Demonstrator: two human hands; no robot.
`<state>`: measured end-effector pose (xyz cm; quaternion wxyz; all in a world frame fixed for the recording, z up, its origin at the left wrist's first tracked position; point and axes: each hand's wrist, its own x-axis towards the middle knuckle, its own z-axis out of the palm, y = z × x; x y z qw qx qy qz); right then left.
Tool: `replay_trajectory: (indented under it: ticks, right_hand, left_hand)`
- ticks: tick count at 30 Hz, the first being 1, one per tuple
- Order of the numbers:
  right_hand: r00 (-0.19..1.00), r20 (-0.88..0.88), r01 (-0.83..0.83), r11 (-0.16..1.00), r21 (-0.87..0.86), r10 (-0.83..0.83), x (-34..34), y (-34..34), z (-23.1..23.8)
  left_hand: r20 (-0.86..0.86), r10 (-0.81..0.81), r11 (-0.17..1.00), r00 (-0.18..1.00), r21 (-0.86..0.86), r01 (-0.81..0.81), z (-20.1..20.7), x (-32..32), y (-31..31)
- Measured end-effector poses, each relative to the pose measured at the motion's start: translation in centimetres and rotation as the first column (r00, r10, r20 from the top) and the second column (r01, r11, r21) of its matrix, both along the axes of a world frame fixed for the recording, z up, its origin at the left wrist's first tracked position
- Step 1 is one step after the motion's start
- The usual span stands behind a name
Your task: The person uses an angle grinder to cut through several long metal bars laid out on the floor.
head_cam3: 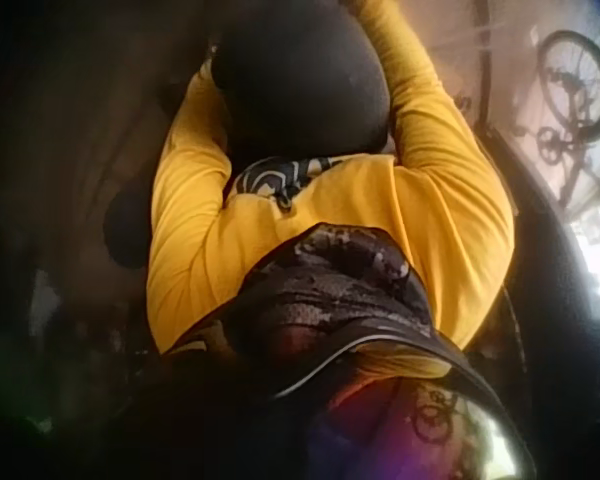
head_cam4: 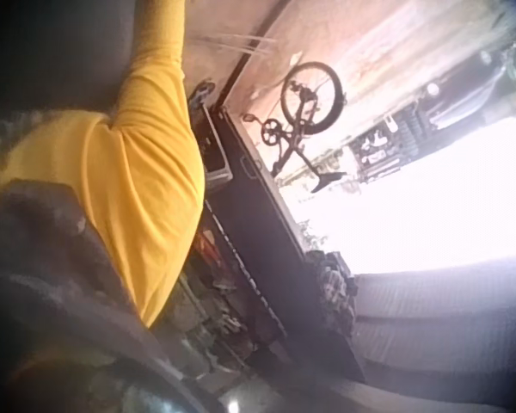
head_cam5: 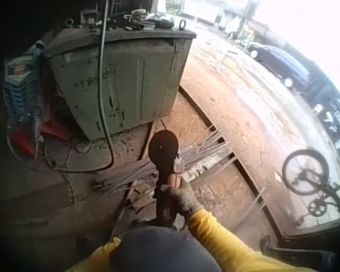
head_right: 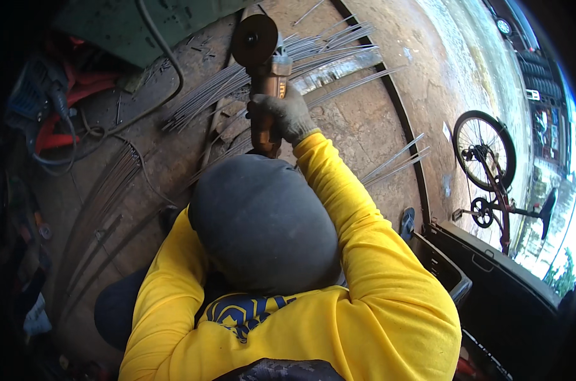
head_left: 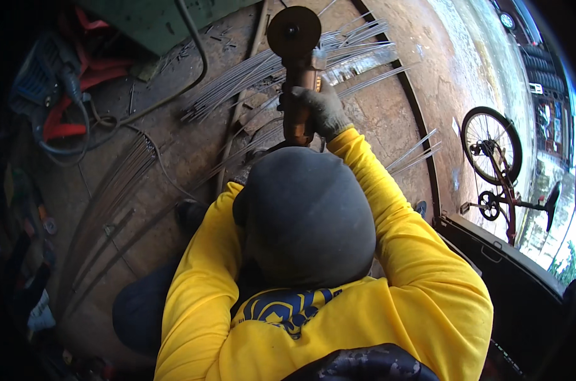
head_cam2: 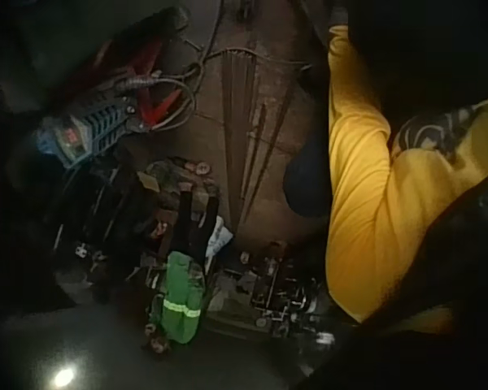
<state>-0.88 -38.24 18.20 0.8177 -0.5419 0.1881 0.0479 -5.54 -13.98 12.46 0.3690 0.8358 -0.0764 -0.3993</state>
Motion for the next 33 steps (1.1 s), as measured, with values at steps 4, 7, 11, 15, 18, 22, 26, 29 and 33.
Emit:
replay_trajectory:
  ticks: [4, 7, 11, 15, 18, 22, 26, 29, 33]
  right_hand:
    - [1.0, 0.027, 0.01, 0.997, 0.077, -0.012, -0.2, -0.2, 0.8]
    - [0.999, 0.038, -0.024, 0.995, 0.099, 0.02, -0.5, -0.5, 1.1]
    - [0.995, 0.059, -0.083, 0.997, 0.005, 0.083, -0.4, -1.0, 1.3]
    - [0.983, -0.178, -0.065, 0.831, -0.553, -0.041, -0.5, 1.3, 3.3]
    - [0.945, -0.288, -0.124, 0.644, -0.755, -0.155, -0.5, 3.0, 4.1]
    - [0.959, -0.237, -0.043, 0.752, -0.658, -0.153, -1.1, 0.1, 1.9]
    - [0.943, -0.23, 0.012, 0.715, -0.699, -0.242, -3.4, -1.5, 1.0]
    - [0.907, -0.224, 0.039, 0.599, -0.8, -0.358, -6.7, -7.7, -5.6]
    - [0.779, -0.627, -0.624, 0.072, -0.778, -0.016, -11.4, -12.2, -10.9]
  left_hand:
    - [0.003, 0.02, 1.0, 1.0, 0.011, -0.02, 0.1, 0.5, 0.4]
    - [0.015, 0.019, 1.0, 1.0, 0.016, -0.019, -0.1, 0.9, 0.4]
    - [0.031, 0.012, 1.0, 0.999, 0.018, -0.013, -0.1, 1.5, 0.0]
    - [0.035, 0.015, 0.999, 0.999, 0.029, -0.016, 0.3, 1.7, 0.5]
    - [0.037, 0.015, 0.999, 0.999, 0.036, -0.016, 0.4, 1.6, 0.5]
    - [0.067, -0.019, 1.0, 0.998, 0.01, 0.018, 0.5, 2.4, -2.0]
    - [0.11, -0.023, 0.999, 0.994, 0.046, 0.018, 0.7, 3.6, -2.0]
    - [0.288, -0.067, 0.983, 0.955, 0.182, 0.015, 1.4, 5.5, -1.6]
    - [0.269, -0.204, 0.811, 0.941, 0.586, 0.009, -2.9, 4.5, 5.9]
